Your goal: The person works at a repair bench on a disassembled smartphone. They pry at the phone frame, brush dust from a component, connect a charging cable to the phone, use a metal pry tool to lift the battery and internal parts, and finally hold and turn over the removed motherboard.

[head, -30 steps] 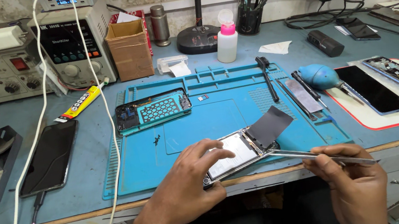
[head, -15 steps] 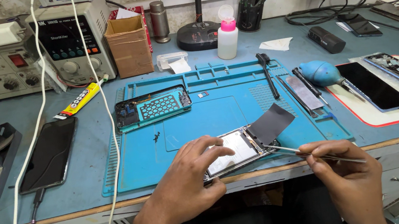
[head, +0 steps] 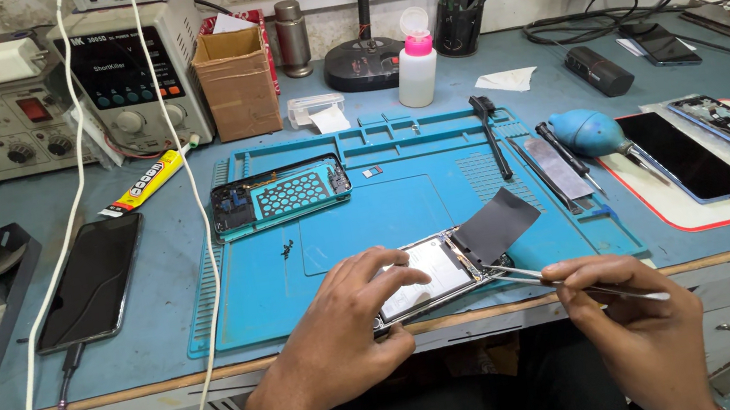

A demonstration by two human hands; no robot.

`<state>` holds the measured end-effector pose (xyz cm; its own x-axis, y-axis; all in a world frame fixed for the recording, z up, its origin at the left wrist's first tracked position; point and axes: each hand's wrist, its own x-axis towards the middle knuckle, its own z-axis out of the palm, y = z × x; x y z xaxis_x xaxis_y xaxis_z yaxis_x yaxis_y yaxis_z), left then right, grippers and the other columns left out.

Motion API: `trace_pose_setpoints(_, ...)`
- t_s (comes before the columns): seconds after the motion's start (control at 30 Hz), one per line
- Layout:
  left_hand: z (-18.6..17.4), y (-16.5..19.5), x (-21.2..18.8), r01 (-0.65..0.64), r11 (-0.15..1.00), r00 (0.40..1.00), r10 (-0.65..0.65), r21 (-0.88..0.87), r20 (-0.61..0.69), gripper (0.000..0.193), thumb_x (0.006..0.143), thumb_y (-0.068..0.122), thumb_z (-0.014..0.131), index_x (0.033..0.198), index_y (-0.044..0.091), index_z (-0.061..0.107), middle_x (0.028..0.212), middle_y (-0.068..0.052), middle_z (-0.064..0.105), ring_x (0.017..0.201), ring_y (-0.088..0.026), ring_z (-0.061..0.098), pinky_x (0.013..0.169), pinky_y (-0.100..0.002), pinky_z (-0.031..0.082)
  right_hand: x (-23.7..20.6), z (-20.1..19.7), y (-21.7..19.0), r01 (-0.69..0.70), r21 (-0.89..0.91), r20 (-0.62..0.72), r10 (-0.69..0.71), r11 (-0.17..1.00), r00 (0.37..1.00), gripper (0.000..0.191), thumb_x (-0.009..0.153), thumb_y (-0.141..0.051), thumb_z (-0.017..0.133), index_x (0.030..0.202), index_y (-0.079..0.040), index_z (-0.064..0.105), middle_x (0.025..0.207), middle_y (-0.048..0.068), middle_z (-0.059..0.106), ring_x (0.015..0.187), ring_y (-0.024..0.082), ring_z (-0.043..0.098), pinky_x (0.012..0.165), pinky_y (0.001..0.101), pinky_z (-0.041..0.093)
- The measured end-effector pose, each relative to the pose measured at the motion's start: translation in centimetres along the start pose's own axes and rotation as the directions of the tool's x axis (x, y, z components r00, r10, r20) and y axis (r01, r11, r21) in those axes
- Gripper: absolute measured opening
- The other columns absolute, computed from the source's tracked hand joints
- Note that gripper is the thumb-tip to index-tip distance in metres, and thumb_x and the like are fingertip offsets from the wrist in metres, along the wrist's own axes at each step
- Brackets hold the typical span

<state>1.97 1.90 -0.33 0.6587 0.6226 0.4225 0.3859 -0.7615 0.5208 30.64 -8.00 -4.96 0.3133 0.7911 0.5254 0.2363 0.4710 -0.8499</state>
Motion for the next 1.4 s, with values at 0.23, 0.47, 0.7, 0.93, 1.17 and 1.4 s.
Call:
trace_pose_setpoints(0.23,0.0,0.0,0.0,-0.009,1.0,1.0,0.008,-0.014,-0.013,0.05,0.072,0.012,0.07,0.122,0.013,0.067,0.135,-0.012,0.06,0.137,-0.034,0.049,0.115,-0.047,0.037,-2.5,1.6,2.1,0.118,-0.087,-0.167,-0.131,0.989,0.977,0.011,0.091,0.011,0.068,0.099,0.003,0.066,0.114,0.021,0.074,0.11,0.021,0.073,0.093,0.0305,0.06)
trace_pose_setpoints(0.47,-0.1,0.0,0.0,-0.042,0.999,0.998,0.042,-0.005,-0.038,0.047,0.073,0.012,0.07,0.12,0.011,0.066,0.131,-0.011,0.062,0.132,-0.034,0.053,0.113,-0.046,0.039,-4.1,2.9,5.1,0.213,-0.02,-0.298,-0.209,0.977,0.931,0.014,0.093,0.012,0.067,0.104,0.004,0.064,0.117,0.025,0.073,0.111,0.023,0.073,0.092,0.0295,0.059)
trace_pose_setpoints(0.7,-0.1,0.1,0.1,-0.015,1.0,1.0,0.015,-0.015,-0.018,0.049,0.072,0.011,0.069,0.12,0.011,0.066,0.131,-0.011,0.061,0.131,-0.033,0.053,0.113,-0.045,0.04,-4.8,4.4,6.1,0.325,0.054,-0.341,-0.288,0.944,0.895,0.014,0.094,0.014,0.064,0.106,0.006,0.063,0.111,0.03,0.071,0.103,0.029,0.075,0.096,0.0397,0.064)
trace_pose_setpoints(0.93,-0.1,0.1,0.1,-0.03,0.999,0.999,0.029,-0.016,-0.038,0.048,0.073,0.012,0.07,0.12,0.011,0.067,0.133,-0.012,0.061,0.132,-0.035,0.051,0.113,-0.047,0.038,-4.7,4.6,6.3,0.251,0.117,-0.431,-0.179,0.961,0.885,0.012,0.095,0.017,0.061,0.105,0.01,0.062,0.115,0.032,0.069,0.106,0.035,0.073,0.09,0.0442,0.067)
trace_pose_setpoints(1.17,-0.1,0.2,0.1,0.002,1.0,1.0,-0.002,-0.019,-0.013,0.048,0.073,0.012,0.069,0.12,0.012,0.067,0.131,-0.01,0.062,0.132,-0.033,0.052,0.113,-0.046,0.039,-5.5,6.0,6.9,0.286,0.082,-0.473,-0.215,0.955,0.855,0.011,0.095,0.016,0.061,0.105,0.01,0.062,0.114,0.035,0.068,0.108,0.036,0.074,0.088,0.0431,0.067)
trace_pose_setpoints(1.4,0.0,0.1,0.0,-0.039,0.999,0.999,0.039,0.001,-0.036,0.048,0.072,0.011,0.069,0.12,0.012,0.067,0.132,-0.011,0.062,0.132,-0.034,0.053,0.113,-0.046,0.04,-5.8,6.7,7.0,0.251,0.142,-0.532,-0.14,0.958,0.835,0.01,0.095,0.015,0.061,0.105,0.011,0.063,0.115,0.037,0.068,0.108,0.039,0.074,0.086,0.043,0.067)
